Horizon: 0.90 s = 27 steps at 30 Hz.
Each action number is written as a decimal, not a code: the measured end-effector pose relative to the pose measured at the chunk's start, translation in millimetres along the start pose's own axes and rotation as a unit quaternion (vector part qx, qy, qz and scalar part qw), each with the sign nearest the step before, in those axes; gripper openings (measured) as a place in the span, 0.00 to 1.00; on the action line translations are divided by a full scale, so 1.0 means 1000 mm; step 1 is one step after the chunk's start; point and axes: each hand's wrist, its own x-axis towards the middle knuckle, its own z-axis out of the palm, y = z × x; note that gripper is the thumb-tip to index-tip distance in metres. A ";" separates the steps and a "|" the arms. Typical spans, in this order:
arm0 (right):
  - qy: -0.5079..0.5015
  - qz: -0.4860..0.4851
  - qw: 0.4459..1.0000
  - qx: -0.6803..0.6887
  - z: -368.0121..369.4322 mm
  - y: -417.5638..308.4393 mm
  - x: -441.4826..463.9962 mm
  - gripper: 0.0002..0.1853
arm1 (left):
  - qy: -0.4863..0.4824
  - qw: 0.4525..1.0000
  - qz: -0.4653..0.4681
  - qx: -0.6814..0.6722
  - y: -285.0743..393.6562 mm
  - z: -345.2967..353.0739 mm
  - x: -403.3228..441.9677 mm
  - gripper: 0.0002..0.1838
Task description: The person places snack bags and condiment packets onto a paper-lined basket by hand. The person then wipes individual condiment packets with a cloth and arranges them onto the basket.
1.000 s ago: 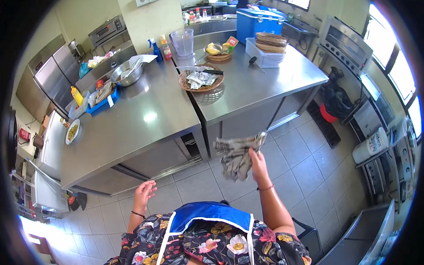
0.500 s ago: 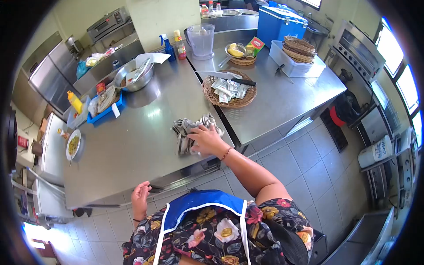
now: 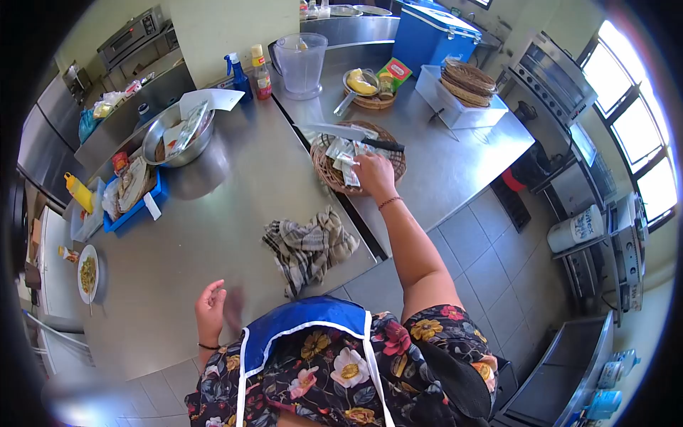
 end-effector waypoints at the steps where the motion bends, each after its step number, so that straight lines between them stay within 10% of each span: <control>1: 0.000 -0.010 1.000 -0.006 0.004 0.002 0.007 0.12 | 0.001 1.000 0.002 0.001 0.001 0.002 0.004 0.14; 16: 0.063 -0.163 0.966 0.190 -0.031 -0.053 0.014 0.02 | 0.013 0.998 0.029 0.055 0.016 0.042 0.044 0.15; 22: -0.029 -0.437 0.859 0.266 -0.004 -0.150 -0.028 0.08 | -0.119 0.890 -0.260 -0.355 0.041 0.065 0.068 0.18; 27: -0.100 -0.448 0.857 0.235 0.013 -0.163 -0.049 0.13 | -0.075 0.911 -0.198 -0.354 0.008 0.081 0.078 0.12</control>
